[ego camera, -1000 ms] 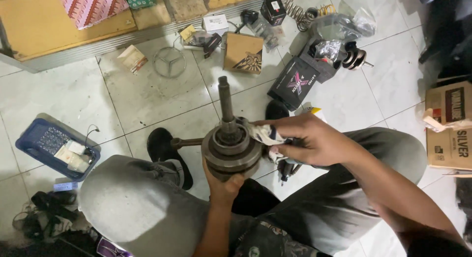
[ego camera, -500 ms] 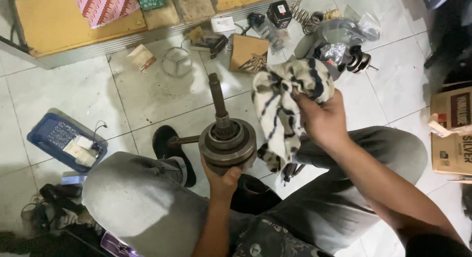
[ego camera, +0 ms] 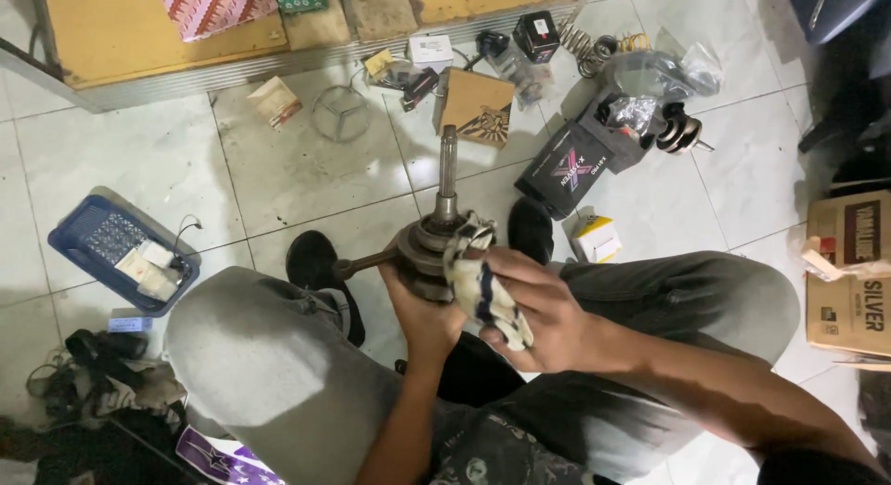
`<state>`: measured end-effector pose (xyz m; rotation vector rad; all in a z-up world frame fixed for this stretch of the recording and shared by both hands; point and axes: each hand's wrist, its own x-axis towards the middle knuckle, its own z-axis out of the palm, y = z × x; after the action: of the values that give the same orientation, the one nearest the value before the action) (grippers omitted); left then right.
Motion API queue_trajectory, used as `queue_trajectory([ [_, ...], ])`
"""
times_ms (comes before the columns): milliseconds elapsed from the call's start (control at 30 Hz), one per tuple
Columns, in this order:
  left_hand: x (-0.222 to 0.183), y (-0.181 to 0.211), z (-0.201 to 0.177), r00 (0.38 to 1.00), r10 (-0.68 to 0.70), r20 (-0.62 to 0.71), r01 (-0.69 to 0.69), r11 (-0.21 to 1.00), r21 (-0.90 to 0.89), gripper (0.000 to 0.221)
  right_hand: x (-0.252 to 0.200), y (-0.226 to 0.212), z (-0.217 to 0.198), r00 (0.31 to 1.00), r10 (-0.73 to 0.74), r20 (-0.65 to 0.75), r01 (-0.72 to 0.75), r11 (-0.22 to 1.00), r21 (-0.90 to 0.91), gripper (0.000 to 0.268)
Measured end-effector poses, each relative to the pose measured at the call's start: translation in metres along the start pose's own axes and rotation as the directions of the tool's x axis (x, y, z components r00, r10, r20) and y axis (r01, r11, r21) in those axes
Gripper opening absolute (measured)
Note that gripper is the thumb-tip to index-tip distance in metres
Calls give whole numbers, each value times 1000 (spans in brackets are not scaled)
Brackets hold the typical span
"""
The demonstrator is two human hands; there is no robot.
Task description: Cleaning and lubricating a motorcycle crankshaft using a rag and a brush.
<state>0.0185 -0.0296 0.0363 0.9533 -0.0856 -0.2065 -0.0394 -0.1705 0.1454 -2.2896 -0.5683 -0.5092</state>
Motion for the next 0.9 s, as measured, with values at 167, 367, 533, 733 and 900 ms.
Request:
queue_trajectory([
  [167,-6,-7,-5,998,-57,-7,57,998,-6,83,27,-2,0,972,-119,204,132,990,-55,56],
  [367,-5,-1,-1,993,67,99,-92,958,271,78,6,23,-3,956,-131,264,171,976,-134,64],
  [533,-3,24,5,994,-2,108,-10,994,111,100,-30,66,-10,979,-180,92,177,983,44,50],
  [733,-5,34,11,998,-55,19,53,993,110,102,-46,61,-2,887,449,-104,-396,859,325,42],
  [900,-2,33,15,997,71,-10,-66,963,263,101,-89,67,30,388,912,133,-691,192,696,42],
])
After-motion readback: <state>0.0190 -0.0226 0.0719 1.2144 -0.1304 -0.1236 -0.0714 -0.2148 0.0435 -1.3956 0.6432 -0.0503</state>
